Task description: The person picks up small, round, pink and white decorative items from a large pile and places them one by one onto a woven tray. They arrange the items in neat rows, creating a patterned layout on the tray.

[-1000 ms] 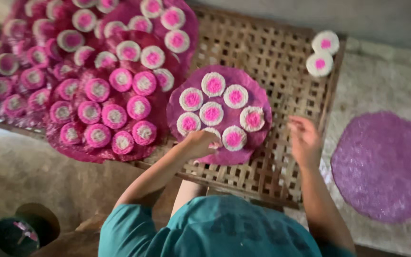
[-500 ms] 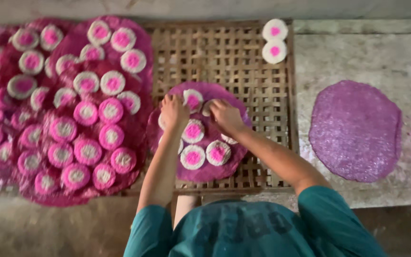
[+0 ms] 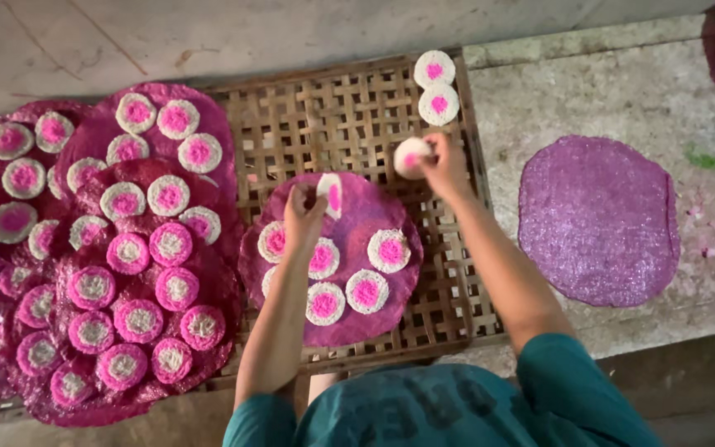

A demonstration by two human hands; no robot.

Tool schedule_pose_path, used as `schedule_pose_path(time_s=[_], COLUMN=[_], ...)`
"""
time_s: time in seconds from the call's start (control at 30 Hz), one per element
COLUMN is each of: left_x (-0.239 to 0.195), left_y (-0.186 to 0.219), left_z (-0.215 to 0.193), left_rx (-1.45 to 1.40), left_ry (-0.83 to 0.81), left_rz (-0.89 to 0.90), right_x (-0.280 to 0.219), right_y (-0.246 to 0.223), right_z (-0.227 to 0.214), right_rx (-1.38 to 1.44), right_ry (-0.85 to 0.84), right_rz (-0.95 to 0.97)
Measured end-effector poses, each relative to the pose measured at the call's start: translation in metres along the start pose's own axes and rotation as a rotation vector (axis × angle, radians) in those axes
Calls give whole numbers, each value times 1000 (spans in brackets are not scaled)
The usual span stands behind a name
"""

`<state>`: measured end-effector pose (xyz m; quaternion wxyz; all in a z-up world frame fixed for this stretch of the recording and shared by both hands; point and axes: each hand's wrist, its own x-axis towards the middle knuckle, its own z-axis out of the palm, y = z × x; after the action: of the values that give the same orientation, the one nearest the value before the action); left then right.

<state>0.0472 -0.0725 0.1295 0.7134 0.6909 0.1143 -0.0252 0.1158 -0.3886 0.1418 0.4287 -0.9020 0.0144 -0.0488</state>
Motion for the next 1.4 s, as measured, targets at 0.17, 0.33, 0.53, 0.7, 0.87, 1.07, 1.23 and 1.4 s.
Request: schedule_pose_path(time_s=[0.17,0.33,0.53,0.7,0.87,1.07,1.23,1.4], left_x=[-4,-2,-14,-57,-95,-108,-102,-129], left_y=[18,25,51,71,57,17,16,43], left_z=[27,62,118,129,83,70,77,110], left_rx=[105,123,287,445,891,961,864,358], left_ry=[-49,-85,-135,-227,-316,-233,-307,-368], left_rz=[-176,30,168,570,93,175,93,62], right_x=[23,24,-31,-64,-40,-47,-84,-163], right_y=[7,-11,-19,23,36,-7,-30,-33], right_z=[-43,-56,-40,-29,-53,-60,-62,-48], right_rx=[-178,-405,371,668,-271,-417,-464,543], right_ry=[146,220,-106,-215,53,160,251,-421], right_rz=[-251,-447,319,325,-91,-182,-237,940])
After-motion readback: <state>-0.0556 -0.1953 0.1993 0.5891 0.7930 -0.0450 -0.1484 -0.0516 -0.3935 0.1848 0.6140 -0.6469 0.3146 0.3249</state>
